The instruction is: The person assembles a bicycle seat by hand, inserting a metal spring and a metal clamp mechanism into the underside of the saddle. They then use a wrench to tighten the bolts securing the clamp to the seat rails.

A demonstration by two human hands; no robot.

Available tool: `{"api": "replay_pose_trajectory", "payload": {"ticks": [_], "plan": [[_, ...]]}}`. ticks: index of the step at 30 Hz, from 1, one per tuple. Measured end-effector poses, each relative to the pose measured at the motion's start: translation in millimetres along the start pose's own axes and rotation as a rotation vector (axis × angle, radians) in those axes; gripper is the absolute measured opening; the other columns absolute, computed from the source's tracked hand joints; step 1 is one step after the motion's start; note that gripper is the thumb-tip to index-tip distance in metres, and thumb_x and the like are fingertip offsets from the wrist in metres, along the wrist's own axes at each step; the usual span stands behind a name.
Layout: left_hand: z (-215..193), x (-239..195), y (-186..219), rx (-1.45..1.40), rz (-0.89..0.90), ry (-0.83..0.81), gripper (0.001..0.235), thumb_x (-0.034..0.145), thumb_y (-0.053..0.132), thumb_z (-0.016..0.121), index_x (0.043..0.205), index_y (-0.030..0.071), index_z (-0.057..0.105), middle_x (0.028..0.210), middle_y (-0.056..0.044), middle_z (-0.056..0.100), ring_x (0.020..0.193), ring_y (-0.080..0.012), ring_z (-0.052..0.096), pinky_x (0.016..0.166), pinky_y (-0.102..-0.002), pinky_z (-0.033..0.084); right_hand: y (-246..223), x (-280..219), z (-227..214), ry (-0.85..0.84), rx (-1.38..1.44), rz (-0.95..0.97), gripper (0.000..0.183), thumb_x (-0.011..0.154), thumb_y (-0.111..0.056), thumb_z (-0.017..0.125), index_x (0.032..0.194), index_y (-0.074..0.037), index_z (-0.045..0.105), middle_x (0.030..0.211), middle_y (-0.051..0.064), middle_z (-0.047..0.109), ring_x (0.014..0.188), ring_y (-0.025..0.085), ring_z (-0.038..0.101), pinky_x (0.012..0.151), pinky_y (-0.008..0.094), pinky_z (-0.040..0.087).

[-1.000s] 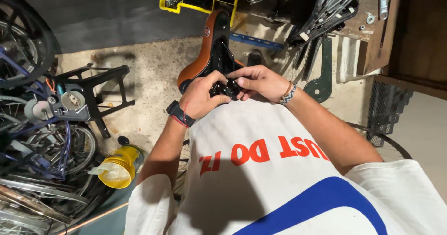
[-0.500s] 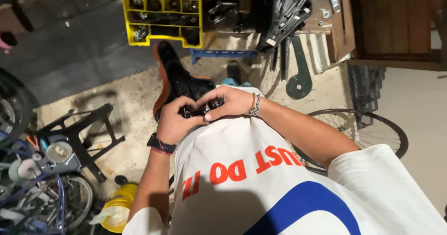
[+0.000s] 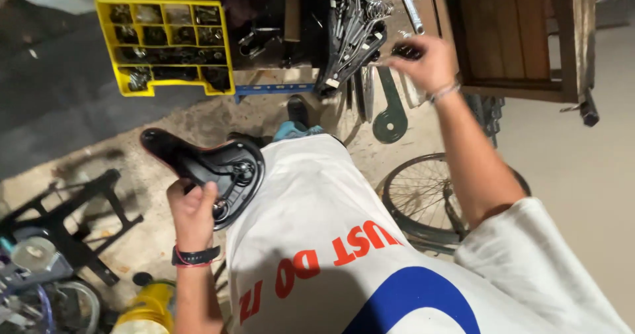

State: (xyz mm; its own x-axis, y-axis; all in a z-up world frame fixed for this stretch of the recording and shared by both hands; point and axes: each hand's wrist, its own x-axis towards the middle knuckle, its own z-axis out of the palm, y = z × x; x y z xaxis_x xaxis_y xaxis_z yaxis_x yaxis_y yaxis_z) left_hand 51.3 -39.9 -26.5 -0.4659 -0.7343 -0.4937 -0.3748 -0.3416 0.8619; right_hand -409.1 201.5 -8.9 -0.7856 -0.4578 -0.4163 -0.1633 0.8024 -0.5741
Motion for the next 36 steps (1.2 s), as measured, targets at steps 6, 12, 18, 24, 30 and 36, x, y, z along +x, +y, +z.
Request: {"api": "replay_pose_trajectory", "payload": {"ticks": [6,12,18,24,30,36], "plan": [[6.4,-25.2,-27.5,-0.145,-0.193,0.198,0.032,0.097,0.013,0.07,0.126,0.008,0.056,0.082,-0.007,0.063,0.069,-0.01,0.057,0.062,-0.025,0.051,138.0,141.3,13.3,0.092,-0.516,-0.214,0.03,0.07,-0.029,0.091,0.094,-0.015,0.08,0.081,0.012,0.074,0.075,0.033,0.071,0.063,0.044,0.054],[25.6,-46.3,0.8,-0.187,-0.252,0.309,0.034,0.095,0.005,0.067,0.126,0.008,0.053,0.117,-0.019,0.07,0.096,-0.0175,0.066,0.082,-0.031,0.057,133.4,178.8,47.4,-0.096,-0.795,-0.167,0.03,0.078,-0.036,0.082,0.099,-0.016,0.077,0.088,0.017,0.075,0.082,0.044,0.071,0.07,0.053,0.059],[33.0,-45.2,12.5,-0.163,-0.314,0.341,0.043,0.091,0.011,0.07,0.129,0.007,0.052,0.122,-0.019,0.068,0.104,-0.0198,0.067,0.093,-0.031,0.055,137.2,169.7,42.0,-0.135,-0.576,-0.21,0.046,0.075,-0.033,0.093,0.114,-0.013,0.078,0.104,0.019,0.074,0.096,0.039,0.068,0.082,0.049,0.054],[32.7,-37.9,6.7,-0.218,-0.315,0.347,0.039,0.092,0.008,0.071,0.127,0.008,0.052,0.109,-0.017,0.069,0.093,-0.0194,0.067,0.082,-0.033,0.058,95.6,132.2,-3.4,-0.138,0.055,0.062,0.035,0.101,0.003,0.056,0.136,0.005,0.057,0.131,0.017,0.048,0.1,0.027,0.067,0.081,0.023,0.07],[31.1,-28.9,17.2,-0.187,-0.31,0.328,0.037,0.091,0.007,0.071,0.125,0.01,0.055,0.112,-0.015,0.069,0.099,-0.0185,0.068,0.089,-0.031,0.058,82.3,156.0,-28.4,-0.068,0.043,0.199,0.047,0.092,0.002,0.073,0.133,-0.002,0.051,0.124,0.017,0.062,0.1,0.021,0.073,0.091,0.022,0.07],[27.3,-35.2,13.9,-0.123,-0.248,0.307,0.038,0.091,0.004,0.071,0.124,0.008,0.054,0.108,-0.012,0.069,0.096,-0.0139,0.065,0.09,-0.028,0.056,120.8,185.2,-6.7,-0.204,-0.103,-0.038,0.019,0.081,-0.015,0.096,0.091,-0.012,0.08,0.086,0.002,0.078,0.079,0.003,0.072,0.074,0.02,0.063]]}}
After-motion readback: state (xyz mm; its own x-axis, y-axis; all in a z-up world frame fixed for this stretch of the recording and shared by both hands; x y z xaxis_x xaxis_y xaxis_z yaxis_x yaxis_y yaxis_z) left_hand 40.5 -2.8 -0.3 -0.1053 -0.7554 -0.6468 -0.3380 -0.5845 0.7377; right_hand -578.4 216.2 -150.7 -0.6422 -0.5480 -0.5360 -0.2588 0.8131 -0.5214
